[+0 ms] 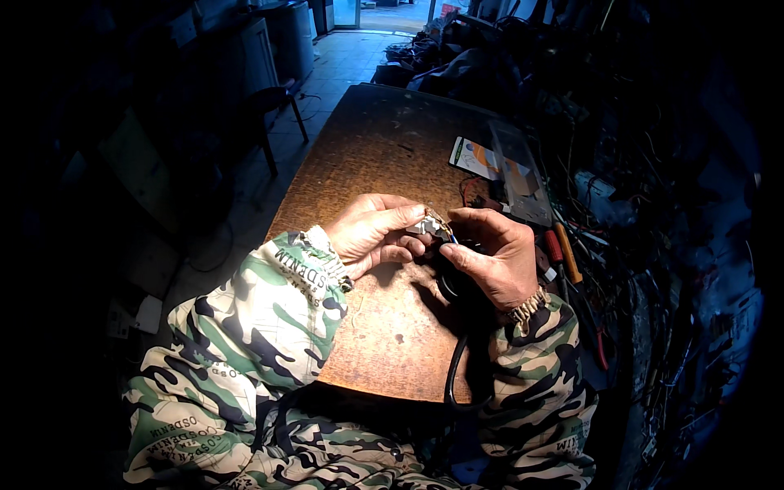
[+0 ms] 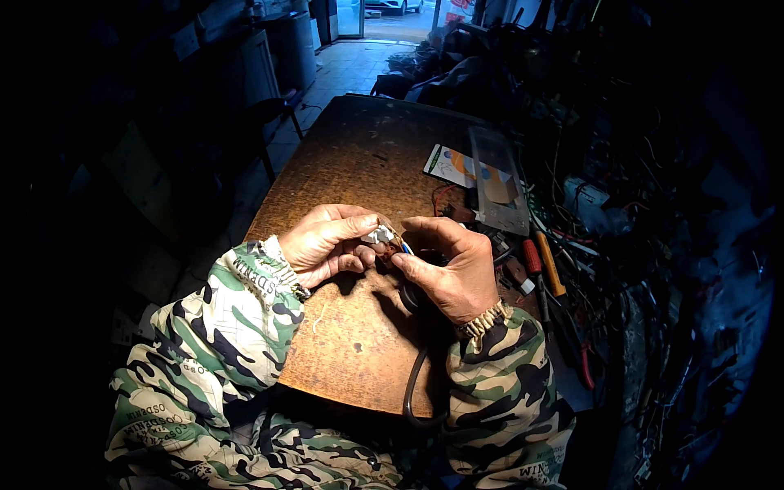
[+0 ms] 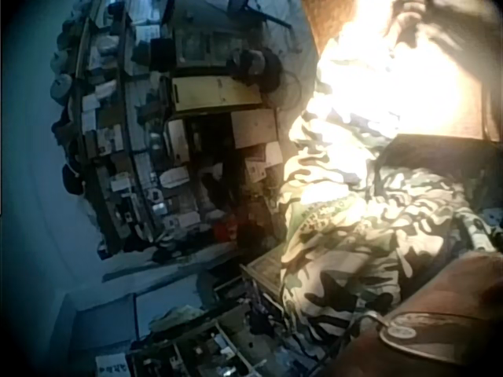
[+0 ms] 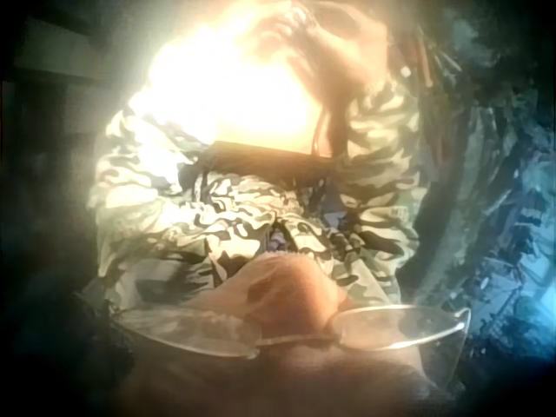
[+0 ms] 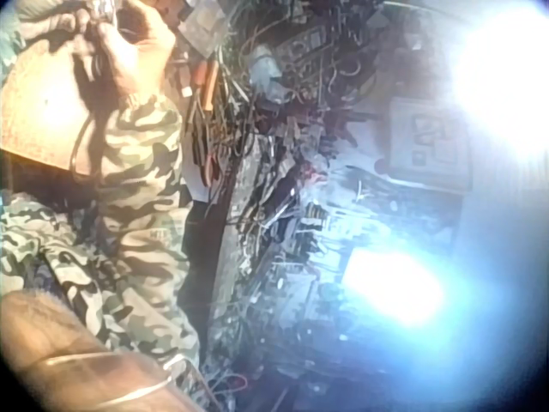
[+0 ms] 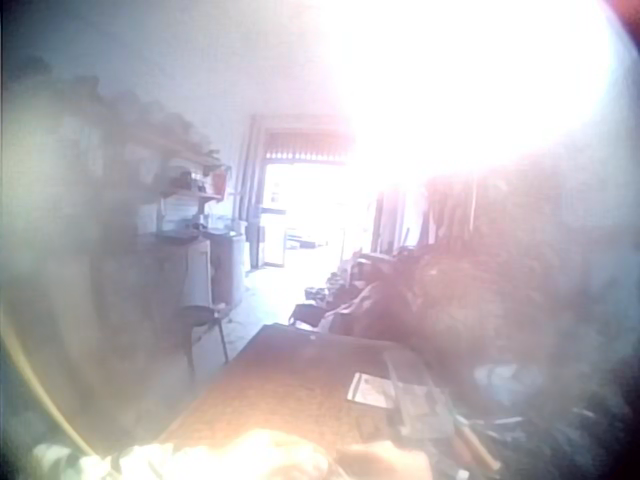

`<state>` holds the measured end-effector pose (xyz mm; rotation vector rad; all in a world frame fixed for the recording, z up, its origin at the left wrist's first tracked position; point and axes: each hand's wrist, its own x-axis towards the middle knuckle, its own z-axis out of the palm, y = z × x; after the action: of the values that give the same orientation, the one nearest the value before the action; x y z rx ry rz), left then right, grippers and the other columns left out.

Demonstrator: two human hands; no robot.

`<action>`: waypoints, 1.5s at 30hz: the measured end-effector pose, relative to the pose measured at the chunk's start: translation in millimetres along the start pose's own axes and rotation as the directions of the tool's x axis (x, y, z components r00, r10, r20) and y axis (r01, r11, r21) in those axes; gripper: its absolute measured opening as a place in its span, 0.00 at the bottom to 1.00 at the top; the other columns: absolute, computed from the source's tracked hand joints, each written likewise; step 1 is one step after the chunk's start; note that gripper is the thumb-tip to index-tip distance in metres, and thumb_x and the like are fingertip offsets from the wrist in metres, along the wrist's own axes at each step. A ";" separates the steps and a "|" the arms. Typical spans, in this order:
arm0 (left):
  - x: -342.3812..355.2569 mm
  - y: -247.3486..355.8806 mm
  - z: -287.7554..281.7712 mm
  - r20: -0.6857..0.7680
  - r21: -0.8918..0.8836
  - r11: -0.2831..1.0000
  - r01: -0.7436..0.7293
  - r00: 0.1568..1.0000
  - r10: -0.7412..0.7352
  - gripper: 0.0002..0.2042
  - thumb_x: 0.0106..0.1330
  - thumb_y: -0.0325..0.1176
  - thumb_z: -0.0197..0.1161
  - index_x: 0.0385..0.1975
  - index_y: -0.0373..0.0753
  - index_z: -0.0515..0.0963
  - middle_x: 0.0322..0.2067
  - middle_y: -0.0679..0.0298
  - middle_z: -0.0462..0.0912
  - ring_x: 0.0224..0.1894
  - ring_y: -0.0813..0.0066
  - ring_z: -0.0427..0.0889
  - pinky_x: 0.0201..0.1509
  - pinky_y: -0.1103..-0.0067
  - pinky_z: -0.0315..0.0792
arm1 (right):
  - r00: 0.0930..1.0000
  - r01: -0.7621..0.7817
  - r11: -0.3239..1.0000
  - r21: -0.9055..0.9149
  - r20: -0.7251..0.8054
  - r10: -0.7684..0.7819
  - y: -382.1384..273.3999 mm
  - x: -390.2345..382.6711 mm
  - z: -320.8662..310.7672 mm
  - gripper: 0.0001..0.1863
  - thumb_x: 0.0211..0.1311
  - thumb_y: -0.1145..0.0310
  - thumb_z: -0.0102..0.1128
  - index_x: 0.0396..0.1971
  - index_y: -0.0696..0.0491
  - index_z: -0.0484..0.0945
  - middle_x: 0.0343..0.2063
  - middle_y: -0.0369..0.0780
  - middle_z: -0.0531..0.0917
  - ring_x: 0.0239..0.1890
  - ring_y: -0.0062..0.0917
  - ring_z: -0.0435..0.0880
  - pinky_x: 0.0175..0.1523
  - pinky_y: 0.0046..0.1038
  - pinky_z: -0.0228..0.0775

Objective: The person sits at a workbench and assembles small electrical connectors and wires. They insert wires into a white plastic connector, then attach a black connector and a brown component, manipulating the parts by hand throughout.

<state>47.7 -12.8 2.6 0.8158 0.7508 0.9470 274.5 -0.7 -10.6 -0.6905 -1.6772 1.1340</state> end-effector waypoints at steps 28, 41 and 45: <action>0.5 -0.1 2.2 -0.060 0.024 0.999 -0.021 0.998 0.023 0.12 0.71 0.34 0.62 0.46 0.32 0.78 0.33 0.57 0.86 0.31 0.74 0.88 0.31 0.85 0.85 | 0.979 -0.206 0.965 0.160 0.022 0.205 -4.0 0.8 -8.0 0.07 0.63 0.73 0.64 0.35 0.63 0.82 0.28 0.37 0.84 0.29 0.15 0.79 0.36 0.18 0.71; 1.2 0.4 5.9 -0.104 0.111 0.992 -0.067 0.991 0.079 0.13 0.70 0.32 0.62 0.49 0.31 0.76 0.37 0.59 0.84 0.33 0.75 0.87 0.34 0.83 0.86 | 0.984 -0.118 0.985 0.124 -0.121 0.133 -1.3 0.6 3.1 0.07 0.63 0.74 0.64 0.36 0.61 0.79 0.27 0.33 0.81 0.28 0.13 0.77 0.32 0.17 0.69; 0.7 0.5 1.1 -0.107 0.102 0.989 -0.110 0.987 0.121 0.12 0.71 0.31 0.61 0.48 0.30 0.77 0.36 0.59 0.84 0.34 0.75 0.87 0.38 0.80 0.87 | 0.984 -0.103 0.993 0.061 -0.141 0.111 2.6 0.4 -1.7 0.06 0.61 0.73 0.67 0.32 0.60 0.81 0.25 0.33 0.82 0.27 0.12 0.77 0.32 0.17 0.69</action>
<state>48.7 -12.3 3.4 0.9028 0.8588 1.0743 275.8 1.4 -12.6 -0.8174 -1.4982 1.1716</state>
